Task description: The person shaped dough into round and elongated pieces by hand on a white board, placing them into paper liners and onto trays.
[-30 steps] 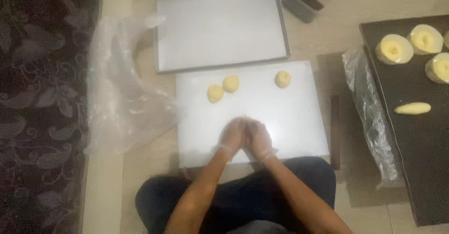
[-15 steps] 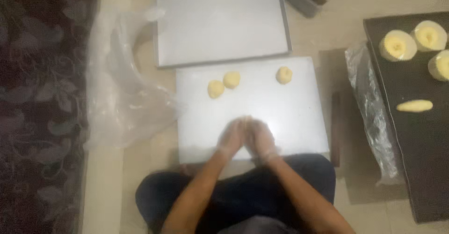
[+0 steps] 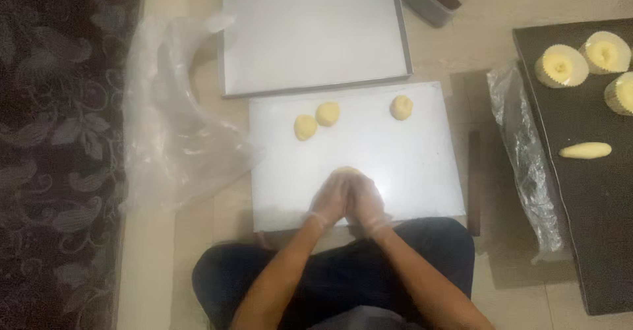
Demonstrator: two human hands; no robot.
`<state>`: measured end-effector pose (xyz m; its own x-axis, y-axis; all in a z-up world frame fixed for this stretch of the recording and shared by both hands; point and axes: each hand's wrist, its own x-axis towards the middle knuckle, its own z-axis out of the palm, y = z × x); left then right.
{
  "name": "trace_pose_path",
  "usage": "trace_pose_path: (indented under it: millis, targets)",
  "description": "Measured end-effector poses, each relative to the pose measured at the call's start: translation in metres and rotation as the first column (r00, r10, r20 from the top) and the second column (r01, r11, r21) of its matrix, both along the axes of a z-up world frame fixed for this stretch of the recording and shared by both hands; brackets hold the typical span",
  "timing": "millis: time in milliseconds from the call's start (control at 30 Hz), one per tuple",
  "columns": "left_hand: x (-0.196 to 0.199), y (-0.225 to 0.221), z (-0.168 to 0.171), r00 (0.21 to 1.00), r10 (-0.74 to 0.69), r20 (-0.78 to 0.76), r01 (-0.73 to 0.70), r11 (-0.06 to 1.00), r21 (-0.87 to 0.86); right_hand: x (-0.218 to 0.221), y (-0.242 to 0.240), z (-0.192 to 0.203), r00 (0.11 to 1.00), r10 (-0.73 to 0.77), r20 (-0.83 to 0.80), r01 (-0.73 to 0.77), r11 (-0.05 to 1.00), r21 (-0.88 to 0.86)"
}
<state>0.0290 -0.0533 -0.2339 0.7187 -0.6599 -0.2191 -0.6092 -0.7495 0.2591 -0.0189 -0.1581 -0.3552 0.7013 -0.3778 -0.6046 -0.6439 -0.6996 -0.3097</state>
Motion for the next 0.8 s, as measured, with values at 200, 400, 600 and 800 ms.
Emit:
trace_pose_path:
  millis: [200, 400, 600, 800]
  targets:
    - [0.013, 0.018, 0.013, 0.959, 0.16, -0.233, -0.163, 0.987, 0.008, 0.039, 0.008, 0.261, 0.999, -0.013, 0.043, 0.009, 0.995, 0.103]
    - [0.021, 0.023, 0.049, 0.916, 0.309, -0.256, -0.395, 0.801, -0.449, 0.049, -0.024, 0.231, 0.906, -0.407, 0.115, 0.345, 0.869, 0.355]
    - [-0.001, 0.015, 0.07, 0.957, 0.146, -0.251, -0.199, 0.959, -0.202, 0.058, 0.02, 0.291, 0.576, -0.551, -0.604, 0.664, 0.746, -0.047]
    - [0.01, 0.016, 0.038, 0.958, 0.263, -0.116, -0.285, 0.923, -0.257, 0.04, -0.008, 0.211, 0.859, 0.432, 0.275, -0.377, 0.897, -0.231]
